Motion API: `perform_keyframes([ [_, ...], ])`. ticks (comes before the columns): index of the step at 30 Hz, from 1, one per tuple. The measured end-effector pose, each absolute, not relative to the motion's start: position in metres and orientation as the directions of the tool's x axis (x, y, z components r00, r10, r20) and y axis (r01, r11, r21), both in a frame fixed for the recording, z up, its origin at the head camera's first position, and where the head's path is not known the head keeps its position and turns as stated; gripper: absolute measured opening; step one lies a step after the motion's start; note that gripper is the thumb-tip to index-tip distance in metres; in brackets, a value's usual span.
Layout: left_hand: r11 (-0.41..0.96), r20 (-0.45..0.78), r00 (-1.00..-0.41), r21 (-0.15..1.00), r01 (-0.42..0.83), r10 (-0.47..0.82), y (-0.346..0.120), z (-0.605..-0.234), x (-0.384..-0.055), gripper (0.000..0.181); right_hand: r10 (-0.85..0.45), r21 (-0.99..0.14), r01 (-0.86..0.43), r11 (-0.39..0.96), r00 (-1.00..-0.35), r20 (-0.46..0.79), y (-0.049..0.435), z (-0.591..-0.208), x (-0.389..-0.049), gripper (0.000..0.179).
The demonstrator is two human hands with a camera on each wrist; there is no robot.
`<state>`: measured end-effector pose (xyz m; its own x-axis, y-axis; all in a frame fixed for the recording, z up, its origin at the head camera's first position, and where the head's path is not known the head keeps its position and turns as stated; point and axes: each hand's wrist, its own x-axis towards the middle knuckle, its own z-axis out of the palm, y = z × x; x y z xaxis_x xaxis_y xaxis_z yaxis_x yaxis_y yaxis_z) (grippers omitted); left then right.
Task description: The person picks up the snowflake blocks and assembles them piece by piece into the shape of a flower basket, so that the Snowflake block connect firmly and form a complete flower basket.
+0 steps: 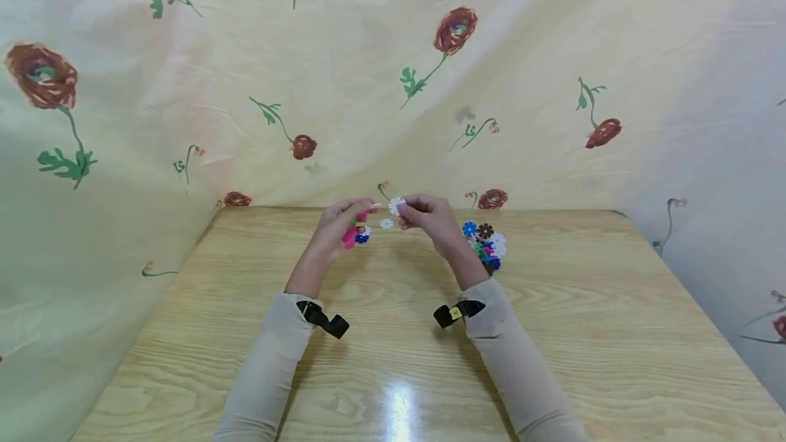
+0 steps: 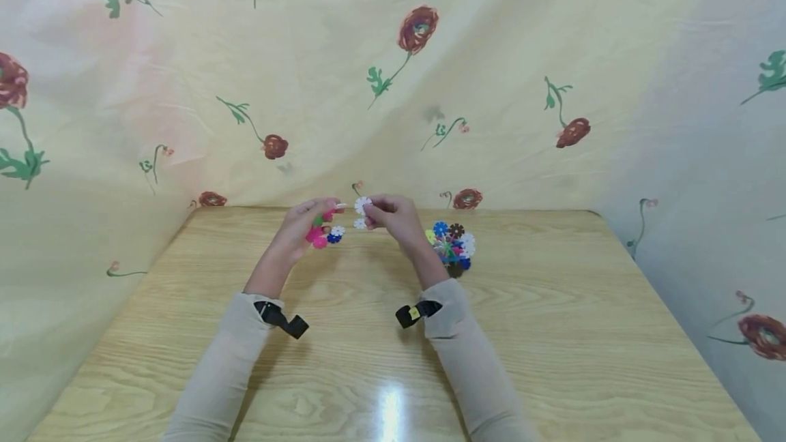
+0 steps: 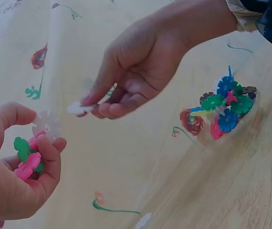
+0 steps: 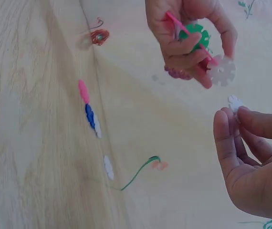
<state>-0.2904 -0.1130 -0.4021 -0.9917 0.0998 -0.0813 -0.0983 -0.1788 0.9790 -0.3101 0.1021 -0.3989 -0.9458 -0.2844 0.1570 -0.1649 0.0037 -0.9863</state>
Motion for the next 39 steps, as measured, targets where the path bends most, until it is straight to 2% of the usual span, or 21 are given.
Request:
perform_keyframes([
  [5,-0.166,-0.08,-0.989,0.981,-0.101,0.128,-0.112,-0.401,-0.29,0.036,-0.269,-0.972,-0.231,-0.041,-0.935,0.233,0.097,-0.393,-0.305,0.031],
  [13,-0.149,-0.078,-0.986,0.984,-0.101,0.148,-0.112,-0.4,-0.29,0.038,-0.268,-0.952,-0.306,-0.029,-0.915,0.302,0.096,-0.392,-0.301,0.031],
  [29,-0.23,-0.034,-0.984,0.97,-0.073,0.173,-0.106,-0.402,-0.291,0.037,-0.187,-0.957,-0.28,-0.074,-0.939,0.289,0.085,-0.395,-0.299,0.021],
  [39,-0.244,0.027,-0.985,0.97,-0.016,0.173,-0.103,-0.403,-0.289,0.039,-0.233,-0.931,-0.346,-0.12,-0.901,0.365,0.09,-0.396,-0.299,0.021],
])
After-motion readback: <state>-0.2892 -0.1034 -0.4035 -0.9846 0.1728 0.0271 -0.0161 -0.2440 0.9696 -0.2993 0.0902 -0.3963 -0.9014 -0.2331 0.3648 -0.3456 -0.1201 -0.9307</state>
